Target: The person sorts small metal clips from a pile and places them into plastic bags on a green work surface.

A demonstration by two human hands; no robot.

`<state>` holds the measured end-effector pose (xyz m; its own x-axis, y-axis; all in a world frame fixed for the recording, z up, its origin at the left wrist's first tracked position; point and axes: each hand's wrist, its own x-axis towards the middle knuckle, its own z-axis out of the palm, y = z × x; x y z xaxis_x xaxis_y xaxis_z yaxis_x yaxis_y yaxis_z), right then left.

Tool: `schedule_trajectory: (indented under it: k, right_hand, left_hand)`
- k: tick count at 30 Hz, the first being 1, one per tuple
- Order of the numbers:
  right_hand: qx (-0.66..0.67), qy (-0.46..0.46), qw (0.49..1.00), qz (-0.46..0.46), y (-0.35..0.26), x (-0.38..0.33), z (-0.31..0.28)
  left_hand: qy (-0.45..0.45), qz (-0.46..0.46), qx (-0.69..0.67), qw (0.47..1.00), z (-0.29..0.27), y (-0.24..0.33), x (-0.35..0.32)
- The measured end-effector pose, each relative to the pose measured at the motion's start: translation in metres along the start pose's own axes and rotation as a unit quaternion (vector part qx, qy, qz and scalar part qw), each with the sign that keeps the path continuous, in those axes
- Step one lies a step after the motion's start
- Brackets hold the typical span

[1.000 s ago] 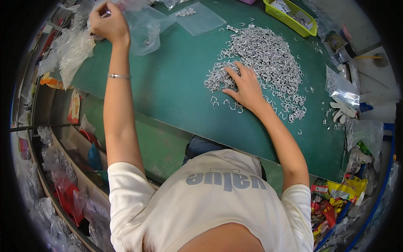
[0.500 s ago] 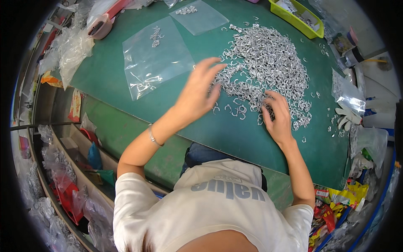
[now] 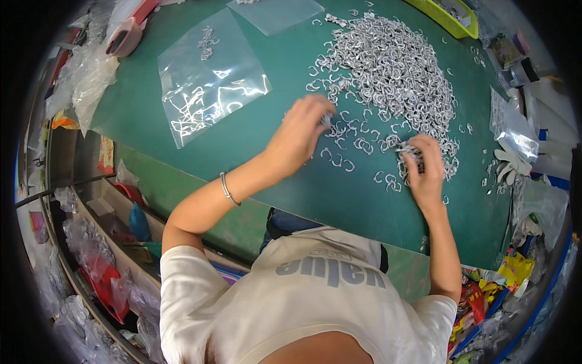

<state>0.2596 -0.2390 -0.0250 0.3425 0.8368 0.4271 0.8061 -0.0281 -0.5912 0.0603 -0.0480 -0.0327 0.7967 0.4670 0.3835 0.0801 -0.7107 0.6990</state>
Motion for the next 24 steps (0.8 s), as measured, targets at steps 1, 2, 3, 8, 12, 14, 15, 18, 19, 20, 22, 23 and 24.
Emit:
schedule_trajectory:
  k: [1, 2, 3, 8, 12, 14, 15, 18, 19, 20, 22, 23, 24]
  right_hand:
    - [-0.029, 0.021, 0.999, -0.011, 0.003, 0.002, -0.007]
    - [-0.011, 0.035, 0.998, 0.046, 0.007, 0.0, -0.012]
    - [0.005, 0.052, 0.993, 0.104, 0.011, -0.002, -0.016]
    - [0.088, 0.076, 0.959, 0.257, 0.023, 0.0, -0.033]
    - [-0.076, 0.044, 0.979, 0.183, 0.019, 0.004, -0.04]
    - [-0.228, 0.015, 0.966, 0.122, 0.0, 0.009, -0.034]
    - [-0.253, 0.019, 0.963, 0.092, -0.01, 0.009, -0.031]
    - [-0.16, -0.088, 0.983, 0.025, -0.03, 0.01, -0.007]
    - [-0.143, -0.146, 0.979, 0.013, -0.038, 0.01, 0.002]
    - [-0.175, -0.206, 0.963, 0.014, -0.044, 0.01, 0.009]
    - [-0.166, -0.246, 0.955, 0.003, -0.047, 0.004, 0.017]
    - [-0.162, -0.266, 0.95, -0.002, -0.049, -0.001, 0.018]
    - [-0.139, -0.285, 0.948, 0.002, -0.052, -0.004, 0.015]
  left_hand:
    - [0.036, -0.017, -0.063, 0.997, -0.002, 0.0, 0.004]
    - [0.027, -0.109, -0.108, 0.988, -0.006, 0.004, 0.006]
    - [0.023, -0.164, -0.193, 0.967, -0.01, 0.004, 0.011]
    - [0.031, -0.302, -0.467, 0.831, -0.023, 0.001, 0.024]
    - [0.042, -0.268, -0.43, 0.861, -0.027, 0.002, 0.023]
    - [0.042, -0.267, -0.387, 0.882, -0.026, 0.003, 0.022]
    - [0.034, -0.277, -0.372, 0.885, -0.026, 0.005, 0.027]
    - [0.029, -0.278, -0.338, 0.899, -0.027, 0.005, 0.028]
    - [0.025, -0.251, -0.343, 0.905, -0.024, 0.003, 0.03]
    - [0.021, -0.223, -0.348, 0.91, -0.023, 0.002, 0.031]
    - [0.01, -0.179, -0.293, 0.939, -0.029, 0.007, 0.032]
    - [0.004, -0.156, -0.264, 0.952, -0.031, 0.01, 0.03]
    - [0.008, -0.162, -0.257, 0.953, -0.033, 0.012, 0.025]
